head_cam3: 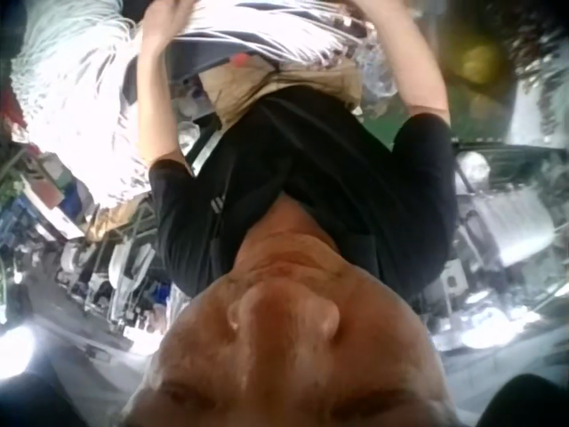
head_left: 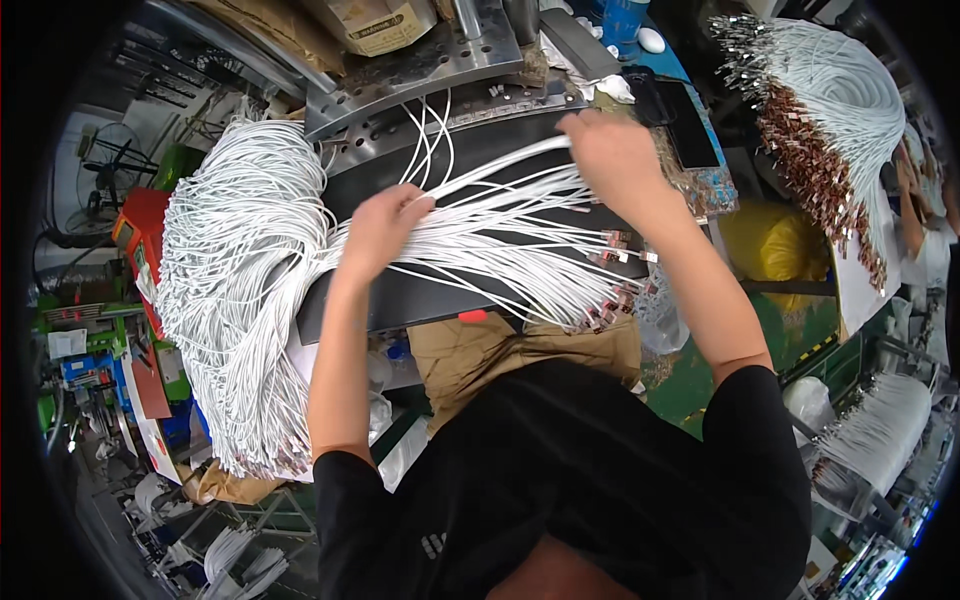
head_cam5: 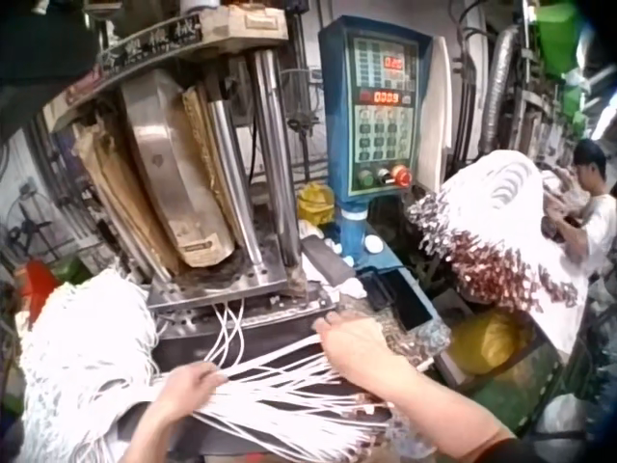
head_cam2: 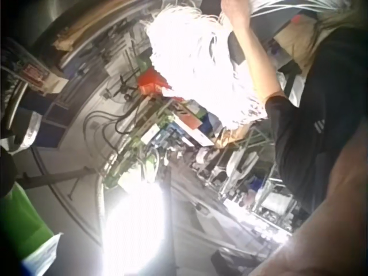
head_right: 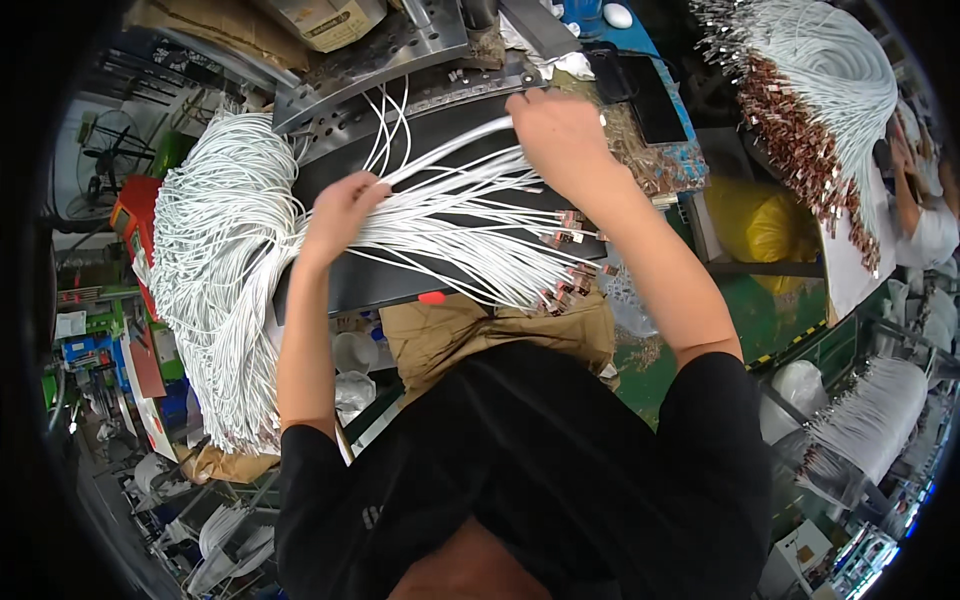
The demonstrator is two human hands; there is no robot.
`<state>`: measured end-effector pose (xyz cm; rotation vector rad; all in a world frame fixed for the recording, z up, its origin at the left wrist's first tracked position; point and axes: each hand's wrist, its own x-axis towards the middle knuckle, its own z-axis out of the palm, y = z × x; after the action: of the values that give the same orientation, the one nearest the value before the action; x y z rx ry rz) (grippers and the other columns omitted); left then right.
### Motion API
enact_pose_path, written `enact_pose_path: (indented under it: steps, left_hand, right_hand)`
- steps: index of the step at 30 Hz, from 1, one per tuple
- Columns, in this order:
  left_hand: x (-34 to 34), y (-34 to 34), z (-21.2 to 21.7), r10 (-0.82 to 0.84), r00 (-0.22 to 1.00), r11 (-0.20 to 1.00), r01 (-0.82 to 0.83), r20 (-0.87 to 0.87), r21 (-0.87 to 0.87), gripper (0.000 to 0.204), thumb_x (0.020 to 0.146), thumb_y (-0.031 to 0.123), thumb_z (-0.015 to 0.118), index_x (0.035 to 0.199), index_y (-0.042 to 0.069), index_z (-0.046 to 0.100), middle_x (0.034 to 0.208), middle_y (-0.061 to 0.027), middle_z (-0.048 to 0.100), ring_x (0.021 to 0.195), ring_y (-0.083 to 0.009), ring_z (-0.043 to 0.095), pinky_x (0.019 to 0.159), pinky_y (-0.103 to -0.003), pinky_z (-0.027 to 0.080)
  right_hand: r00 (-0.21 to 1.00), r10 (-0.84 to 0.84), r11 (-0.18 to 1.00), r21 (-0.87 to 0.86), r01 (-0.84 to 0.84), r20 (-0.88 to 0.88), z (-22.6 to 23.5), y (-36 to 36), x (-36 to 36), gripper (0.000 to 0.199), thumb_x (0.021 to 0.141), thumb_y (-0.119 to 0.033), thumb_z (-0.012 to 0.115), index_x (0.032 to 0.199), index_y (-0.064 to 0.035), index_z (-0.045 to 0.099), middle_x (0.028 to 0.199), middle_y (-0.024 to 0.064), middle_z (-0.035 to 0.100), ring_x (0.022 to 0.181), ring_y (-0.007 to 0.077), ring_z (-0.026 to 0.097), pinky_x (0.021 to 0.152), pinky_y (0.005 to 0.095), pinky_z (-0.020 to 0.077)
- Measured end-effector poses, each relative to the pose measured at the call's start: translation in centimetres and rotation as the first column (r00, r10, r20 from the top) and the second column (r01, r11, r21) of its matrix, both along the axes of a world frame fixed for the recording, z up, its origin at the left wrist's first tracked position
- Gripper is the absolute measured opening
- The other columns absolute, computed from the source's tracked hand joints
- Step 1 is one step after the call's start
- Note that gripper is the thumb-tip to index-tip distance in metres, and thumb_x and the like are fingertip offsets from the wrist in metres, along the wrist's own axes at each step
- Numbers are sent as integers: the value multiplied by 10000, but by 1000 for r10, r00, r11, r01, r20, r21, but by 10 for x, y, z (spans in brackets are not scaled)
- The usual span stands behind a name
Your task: Sort and arrange bundles of white electrical wires into specific configurations on a workbench.
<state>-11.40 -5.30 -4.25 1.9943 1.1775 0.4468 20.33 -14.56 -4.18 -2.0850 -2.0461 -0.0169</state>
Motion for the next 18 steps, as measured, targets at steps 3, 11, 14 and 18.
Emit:
enact_pose_path:
  steps: [3,11,14,18]
  left_hand:
    - [20,-8,-7,-14,981,978,54,-195,200,192,966,177,639,949,-12,661,792,-73,637,744,-148,595,695,-277,464]
    - [25,-20,19,-74,966,990,42,248,133,188,978,189,619,980,1,634,782,-103,617,740,-202,590,708,-309,471]
    - [6,-15,11,-70,981,991,48,183,123,199,978,195,623,983,-2,646,797,-114,622,737,-185,579,702,-300,464]
    - [21,-17,-22,-167,985,936,168,-29,309,205,997,182,609,965,-12,668,783,16,608,723,-60,499,653,-236,414]
  right_hand:
    - [941,333,887,357,-293,-55,-22,-9,-20,367,922,-314,653,1207,-85,620,956,131,698,879,344,671,768,488,522]
    - [870,236,956,-56,-287,-433,-9,12,-56,348,918,-286,661,1194,-76,631,920,123,684,938,300,653,882,451,479]
    - [979,137,988,87,-125,-149,23,13,-33,350,908,-263,659,1203,-77,633,944,126,695,973,304,650,919,451,469]
    - [971,192,955,200,-218,143,30,7,-32,345,885,-227,653,1195,-76,640,1016,138,697,996,314,658,921,459,483]
